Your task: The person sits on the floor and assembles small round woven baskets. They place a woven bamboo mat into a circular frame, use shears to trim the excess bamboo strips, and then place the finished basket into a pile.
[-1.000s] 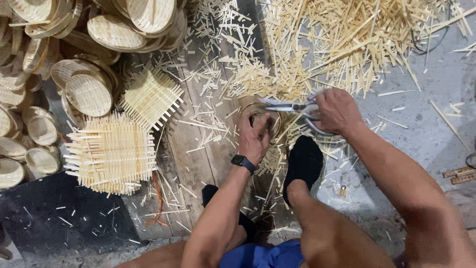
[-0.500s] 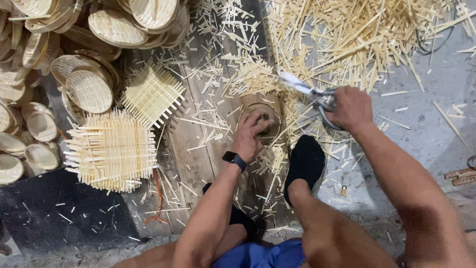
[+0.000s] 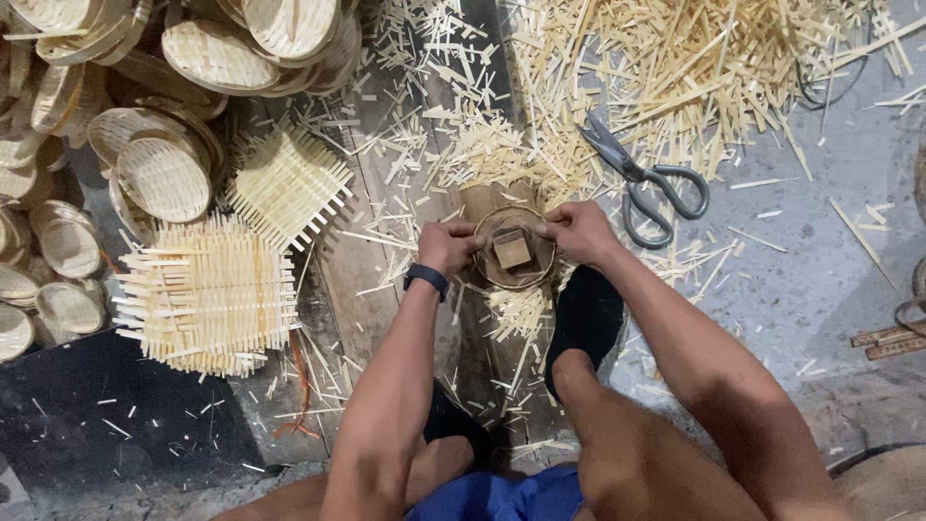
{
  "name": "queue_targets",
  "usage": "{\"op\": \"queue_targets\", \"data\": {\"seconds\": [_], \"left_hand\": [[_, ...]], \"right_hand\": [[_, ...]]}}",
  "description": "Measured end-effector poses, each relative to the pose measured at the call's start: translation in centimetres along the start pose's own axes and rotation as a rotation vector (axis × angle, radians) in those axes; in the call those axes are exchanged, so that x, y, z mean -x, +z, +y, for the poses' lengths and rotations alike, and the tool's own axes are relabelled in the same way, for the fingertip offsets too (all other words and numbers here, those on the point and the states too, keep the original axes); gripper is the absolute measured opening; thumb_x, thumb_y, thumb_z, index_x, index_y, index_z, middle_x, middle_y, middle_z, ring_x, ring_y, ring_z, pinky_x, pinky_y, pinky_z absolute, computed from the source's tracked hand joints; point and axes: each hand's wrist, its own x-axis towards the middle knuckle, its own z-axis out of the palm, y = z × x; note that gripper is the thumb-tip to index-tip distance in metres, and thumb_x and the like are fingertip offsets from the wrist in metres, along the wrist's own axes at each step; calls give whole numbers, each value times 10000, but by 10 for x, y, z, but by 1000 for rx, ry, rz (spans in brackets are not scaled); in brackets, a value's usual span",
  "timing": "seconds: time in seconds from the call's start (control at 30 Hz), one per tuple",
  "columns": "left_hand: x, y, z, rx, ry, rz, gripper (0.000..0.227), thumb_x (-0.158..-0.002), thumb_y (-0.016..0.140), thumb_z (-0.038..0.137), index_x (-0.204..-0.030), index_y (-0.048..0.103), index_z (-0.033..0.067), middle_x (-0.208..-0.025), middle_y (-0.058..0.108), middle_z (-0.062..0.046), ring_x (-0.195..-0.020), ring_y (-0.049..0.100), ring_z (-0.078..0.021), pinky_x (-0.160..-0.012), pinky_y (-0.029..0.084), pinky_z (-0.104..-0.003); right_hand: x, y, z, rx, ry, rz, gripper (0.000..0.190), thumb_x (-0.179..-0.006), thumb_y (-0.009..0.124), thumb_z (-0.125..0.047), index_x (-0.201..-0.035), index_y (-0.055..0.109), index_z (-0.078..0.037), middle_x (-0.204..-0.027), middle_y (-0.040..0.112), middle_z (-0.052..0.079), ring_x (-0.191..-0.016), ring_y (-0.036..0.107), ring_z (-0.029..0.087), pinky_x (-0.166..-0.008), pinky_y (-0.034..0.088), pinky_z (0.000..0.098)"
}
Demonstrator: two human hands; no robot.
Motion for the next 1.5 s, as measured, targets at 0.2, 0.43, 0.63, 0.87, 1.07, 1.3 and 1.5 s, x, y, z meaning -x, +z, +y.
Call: {"op": "queue_targets", "data": {"seconds": [0.2, 0.43, 0.63, 0.87, 1.07, 1.3, 1.5], "left_hand": [[4, 2, 16, 28, -154, 56, 178, -762, 874, 55, -918, 803, 8, -783, 768, -79, -595, 692, -134, -519, 596, -287], [6, 7, 15, 50, -135, 96, 188, -748, 878, 66, -907, 801, 4, -799, 774, -93, -632, 713, -165, -545, 608, -310], [46, 2, 27, 396, -155, 65, 173, -910, 755, 123, -1057, 786, 37, -1158, 765, -128, -968, 702, -142, -808, 530, -254], [72, 44, -36, 821, -250, -60, 83, -1055, 620, -6, -1049, 561, -64, -933, 559, -117, -835, 616, -247, -857, 653, -479], [66, 50, -37, 819, -212, -66, 160, -912, 478, -27, -989, 617, -48, -949, 697, -140, -841, 722, -279, -741, 670, -462], [97, 14, 20, -77, 328, 75, 285, -997, 667, 263, -1101, 712, 2, -959, 738, -206, -841, 735, -281, -682, 573, -390], [109, 56, 57, 115, 603, 136, 457, -1011, 624, 375, -1312, 666, 34, -961, 702, -152, -873, 684, -250, -786, 556, -368]], "right_hand": [[-25, 4, 22, -135, -56, 25, 172, -820, 860, -158, -872, 804, -4, -712, 738, 88, -545, 629, 129, -473, 500, 288], [-6, 9, 9, 13, -230, 183, 211, -817, 844, -222, -891, 821, -26, -714, 755, 102, -577, 669, 148, -552, 515, 279], [43, -6, -5, -418, 158, -192, 435, -889, 778, -249, -1157, 658, 72, -941, 744, 178, -697, 759, 241, -626, 615, 327], [43, 30, 24, -730, 186, -109, 132, -887, 718, -40, -900, 615, 42, -808, 685, 153, -679, 755, 282, -572, 643, 390], [49, 32, 17, -663, 151, -53, 170, -883, 735, -55, -871, 595, 40, -778, 674, 139, -660, 753, 279, -536, 647, 398], [84, -1, -26, -466, 23, -106, 361, -889, 689, -322, -1122, 563, -78, -772, 720, 155, -647, 750, 215, -514, 647, 342], [67, 38, -3, -334, -214, 123, 461, -904, 687, -330, -1064, 601, 94, -815, 708, 198, -586, 716, 256, -466, 560, 349]]}}
